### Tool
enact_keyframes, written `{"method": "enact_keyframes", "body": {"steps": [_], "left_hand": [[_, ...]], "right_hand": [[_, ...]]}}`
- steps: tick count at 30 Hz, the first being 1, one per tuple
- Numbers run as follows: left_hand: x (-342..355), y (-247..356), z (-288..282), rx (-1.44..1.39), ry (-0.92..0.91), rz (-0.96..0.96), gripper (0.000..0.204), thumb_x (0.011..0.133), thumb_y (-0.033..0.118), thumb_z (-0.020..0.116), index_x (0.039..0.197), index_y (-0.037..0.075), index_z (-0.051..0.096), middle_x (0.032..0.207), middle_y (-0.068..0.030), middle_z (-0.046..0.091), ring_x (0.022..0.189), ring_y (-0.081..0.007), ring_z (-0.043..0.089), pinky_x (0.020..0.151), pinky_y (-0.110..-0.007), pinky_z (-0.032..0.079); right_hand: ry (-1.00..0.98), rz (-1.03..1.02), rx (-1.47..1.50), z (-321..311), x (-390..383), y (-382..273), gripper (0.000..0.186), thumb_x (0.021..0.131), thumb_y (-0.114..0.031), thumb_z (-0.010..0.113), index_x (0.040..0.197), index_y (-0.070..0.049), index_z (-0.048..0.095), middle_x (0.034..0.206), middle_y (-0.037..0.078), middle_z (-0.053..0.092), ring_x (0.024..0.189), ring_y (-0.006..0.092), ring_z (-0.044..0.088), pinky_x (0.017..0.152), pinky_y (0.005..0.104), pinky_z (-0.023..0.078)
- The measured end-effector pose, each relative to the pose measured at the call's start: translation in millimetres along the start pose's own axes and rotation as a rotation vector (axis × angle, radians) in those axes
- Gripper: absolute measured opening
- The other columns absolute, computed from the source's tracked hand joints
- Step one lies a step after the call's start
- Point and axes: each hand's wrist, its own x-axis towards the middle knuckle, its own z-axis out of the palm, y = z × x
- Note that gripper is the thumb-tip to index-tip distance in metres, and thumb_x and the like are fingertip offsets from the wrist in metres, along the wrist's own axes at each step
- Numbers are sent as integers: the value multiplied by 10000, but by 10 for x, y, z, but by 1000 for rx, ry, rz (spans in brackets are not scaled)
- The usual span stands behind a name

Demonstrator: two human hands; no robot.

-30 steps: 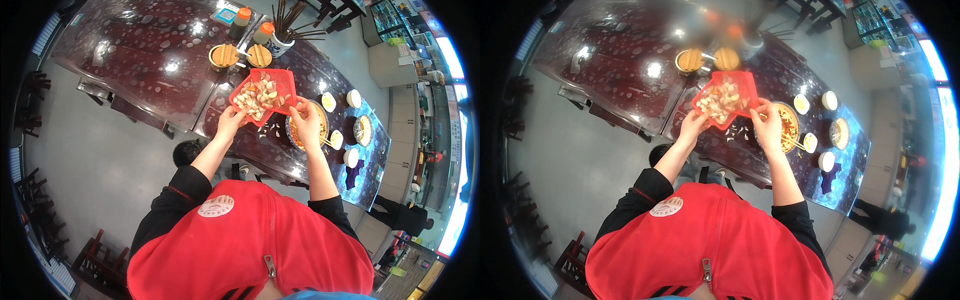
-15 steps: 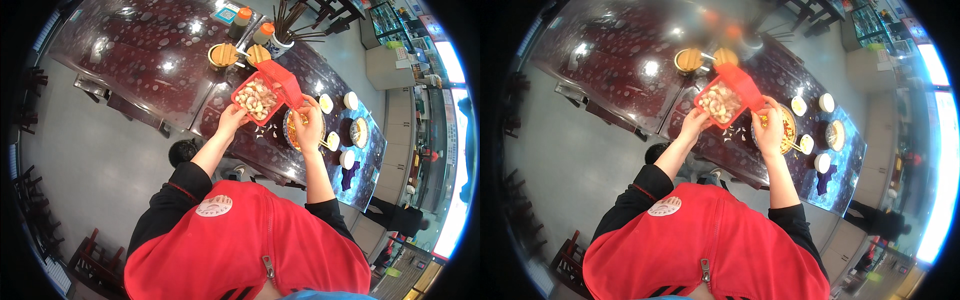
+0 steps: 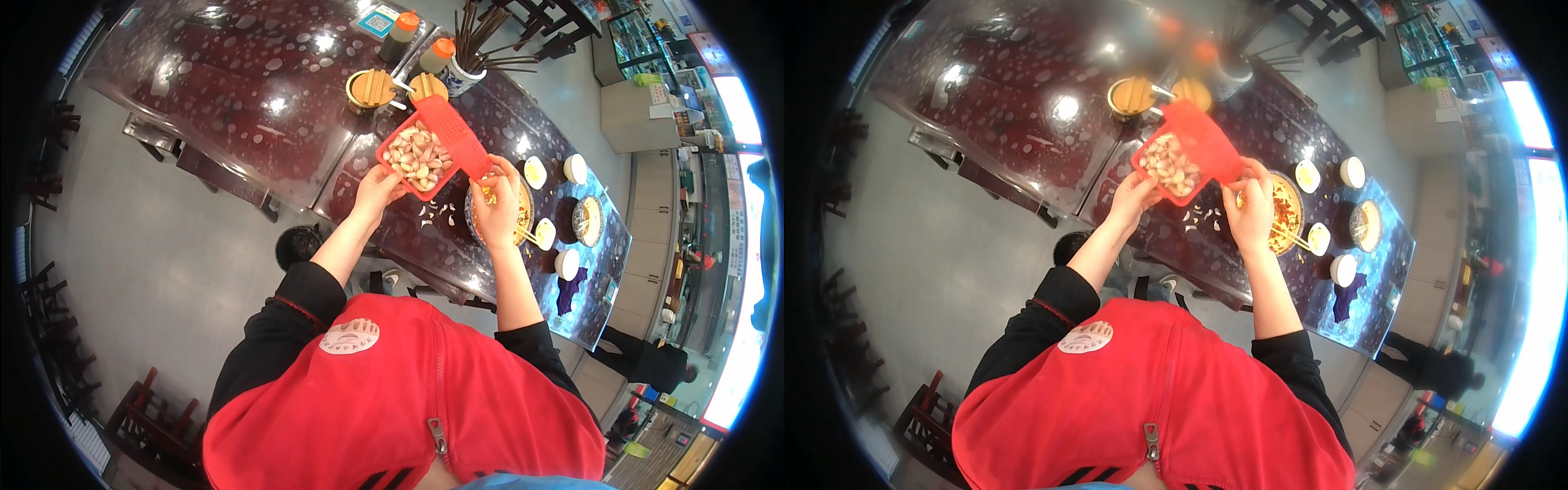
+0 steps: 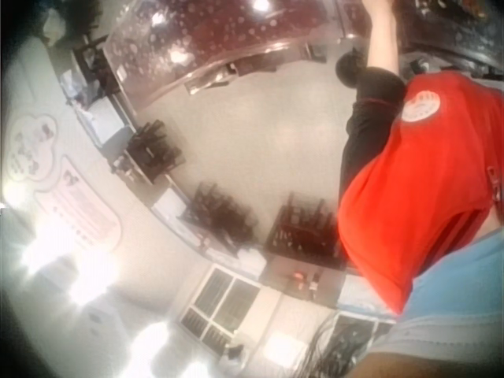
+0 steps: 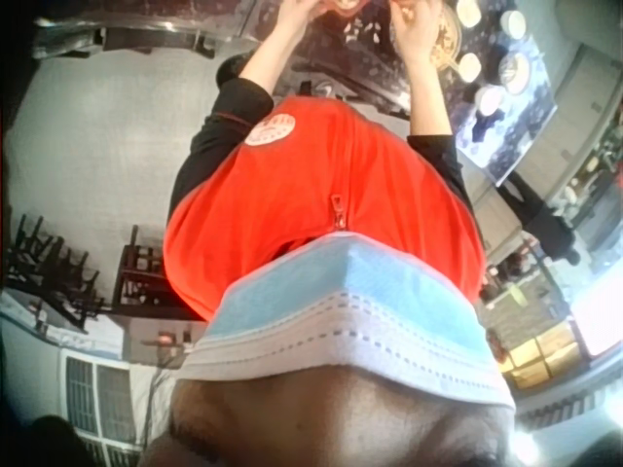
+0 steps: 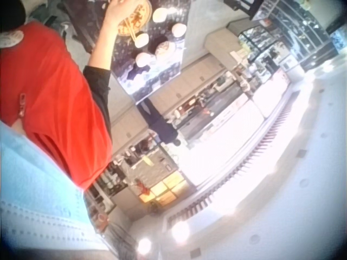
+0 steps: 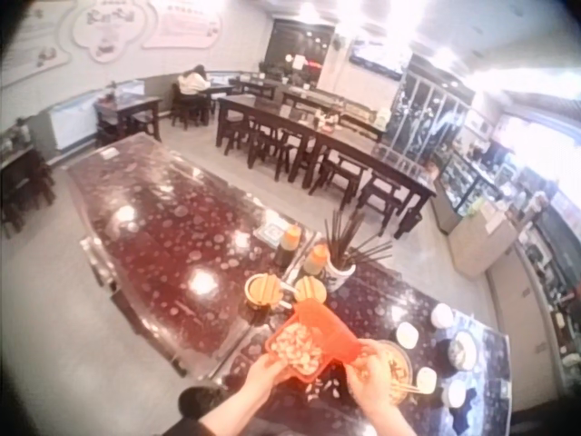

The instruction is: The person clears a dining table by wiping it with a purple cloth, removing leftover food and dishes, and stacking bowls. They then carry the items to a counter area and place them down.

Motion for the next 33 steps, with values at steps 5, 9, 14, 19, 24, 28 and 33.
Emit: {"method": "enact_keyframes", "body": {"steps": [5,9,14,19,24,28,33], "left_hand": [[-30,23,-63,-5,14,2,202,877,200,589,1036,83,550,962,-27,618,816,-109,596,751,-251,478],[-147,76,-261,-49,35,2,228,872,190,593,1065,79,547,982,-33,614,811,-117,595,752,-267,483],[-576,296,-899,6,151,0,270,874,187,583,1111,68,530,1025,-42,613,860,-127,595,763,-266,474],[-1049,487,-1411,-29,203,45,345,872,155,578,1191,67,481,1088,-66,595,888,-148,616,719,-225,522],[-1040,438,-1369,-71,175,25,370,877,165,575,1215,66,463,1130,-74,571,880,-154,619,688,-199,530],[-770,220,-1142,-124,109,-5,362,880,154,570,1219,86,464,1117,-69,566,869,-144,616,690,-208,527],[-453,30,-941,-107,101,-62,218,858,144,621,1054,95,541,945,-40,630,789,-142,631,687,-220,500]], "right_hand": [[73,224,409,58,-2,59,139,784,10,645,802,-11,509,1237,135,484,978,212,575,820,298,488],[193,610,850,140,-18,224,101,853,-34,605,845,-19,505,1245,130,455,961,175,574,820,289,508],[178,955,1219,415,-242,465,99,865,-104,607,895,-52,528,916,71,603,868,204,610,807,359,508],[-48,1182,1204,1117,-720,410,186,846,-131,635,927,-18,512,869,87,556,808,194,573,786,383,524],[-115,1357,1126,1743,-1042,125,202,865,-161,616,963,-18,515,953,110,598,897,223,603,827,370,497],[-202,1370,1031,1760,-1167,16,262,880,-212,602,1018,-3,525,955,91,597,851,190,610,757,315,510],[-399,1319,922,1391,-1420,14,248,893,-214,568,1046,-21,542,971,56,606,805,134,599,711,267,510]]}}
